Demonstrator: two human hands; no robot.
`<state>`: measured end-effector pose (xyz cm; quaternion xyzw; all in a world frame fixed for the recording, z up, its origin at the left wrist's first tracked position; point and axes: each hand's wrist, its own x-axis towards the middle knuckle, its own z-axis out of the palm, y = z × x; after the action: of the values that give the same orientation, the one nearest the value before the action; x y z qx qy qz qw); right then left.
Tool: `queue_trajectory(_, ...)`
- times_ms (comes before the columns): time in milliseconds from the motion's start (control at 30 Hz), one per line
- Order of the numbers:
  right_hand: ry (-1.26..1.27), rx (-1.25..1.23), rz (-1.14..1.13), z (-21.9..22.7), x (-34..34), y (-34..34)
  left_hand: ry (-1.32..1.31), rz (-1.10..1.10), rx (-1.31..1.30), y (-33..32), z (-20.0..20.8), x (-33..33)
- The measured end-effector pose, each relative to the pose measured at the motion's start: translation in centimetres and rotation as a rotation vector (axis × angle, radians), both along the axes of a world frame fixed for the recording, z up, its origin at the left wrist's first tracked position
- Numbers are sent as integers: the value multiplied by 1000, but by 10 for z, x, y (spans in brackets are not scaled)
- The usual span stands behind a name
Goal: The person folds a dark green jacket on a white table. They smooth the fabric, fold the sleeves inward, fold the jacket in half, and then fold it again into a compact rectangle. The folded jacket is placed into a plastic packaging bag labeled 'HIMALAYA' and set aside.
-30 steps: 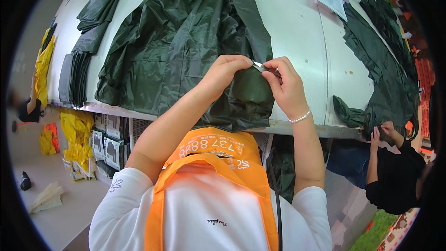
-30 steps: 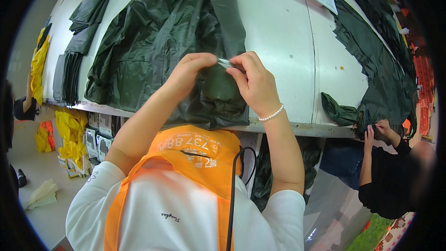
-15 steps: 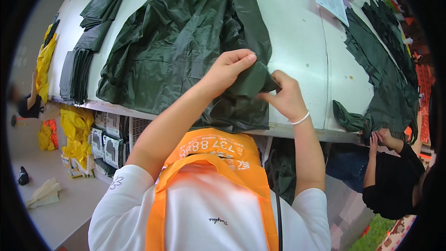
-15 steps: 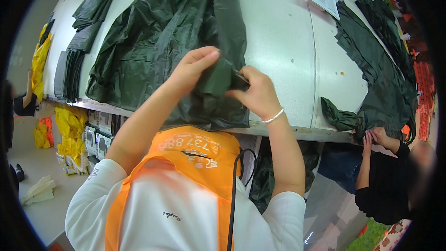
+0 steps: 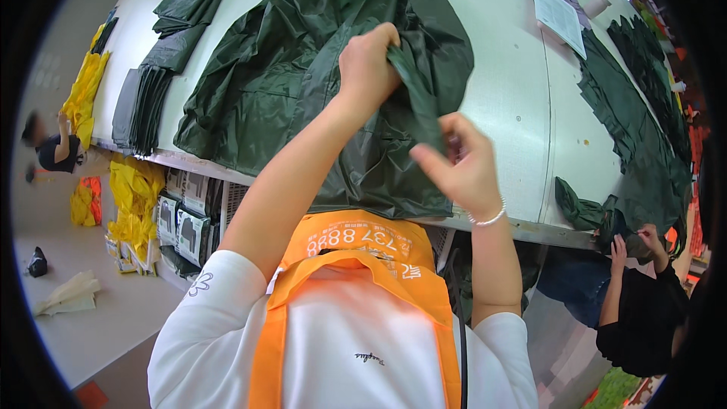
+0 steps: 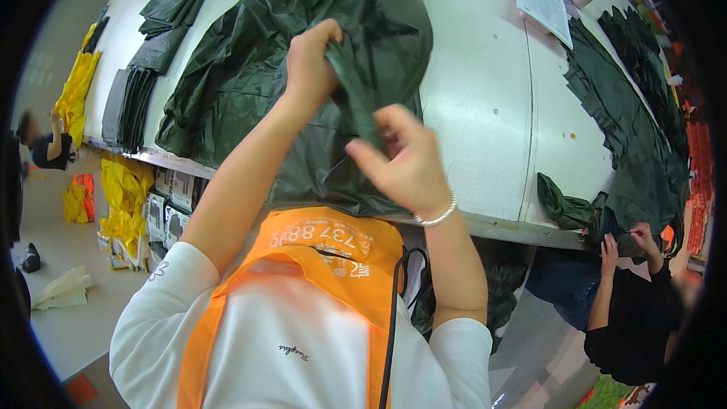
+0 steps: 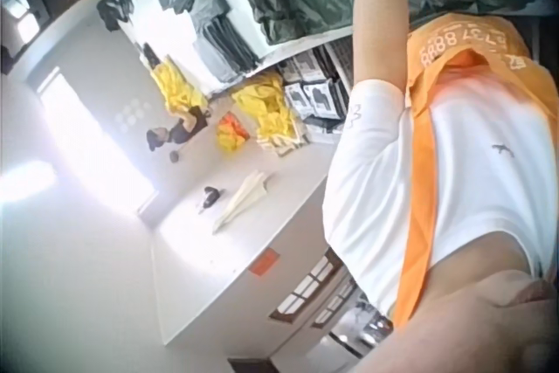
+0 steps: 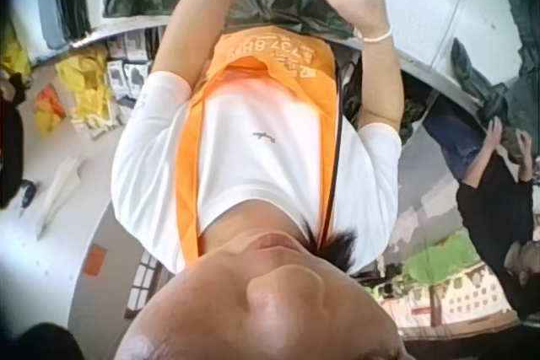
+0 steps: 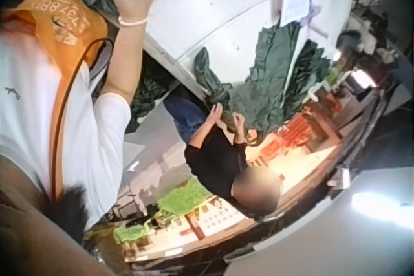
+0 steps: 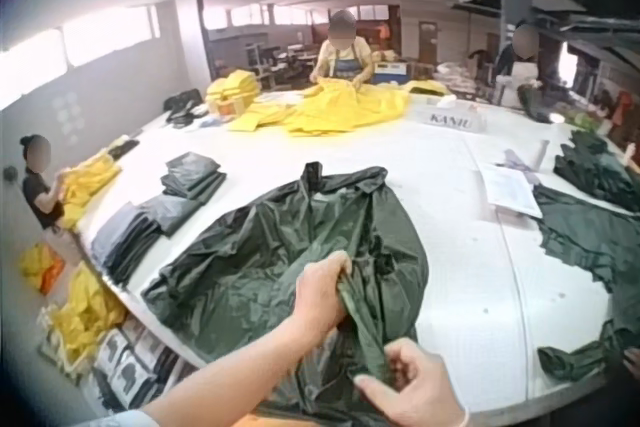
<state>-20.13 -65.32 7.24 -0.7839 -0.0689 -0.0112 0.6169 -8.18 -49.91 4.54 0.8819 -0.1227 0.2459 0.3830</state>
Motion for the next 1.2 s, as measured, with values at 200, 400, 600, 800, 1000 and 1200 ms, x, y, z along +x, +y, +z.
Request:
queue_trajectory(200, -414, -53, -651, -27, 41, -40, 869, -614, -410, -30, 18, -54)
queue_trajectory(400, -274, 153, -726, -39, 34, -67, 349, -442, -320, -23, 17, -62)
queue_trajectory(600, 101, 330, 9, 0, -25, -62, 256, -475, -342, 3, 26, -41)
queue_trajectory(800, -341, 6, -621, -15, -22, -87, 170, -411, -201, 2, 36, -64)
queue_trajectory(1000, -561, -151, -777, -13, -36, -70, -256, -276, 28, -12, 39, -73)
queue_trajectory(1200, -480, -153, -709, -10, -46, -66, -201, -548, -33, -27, 26, -86)
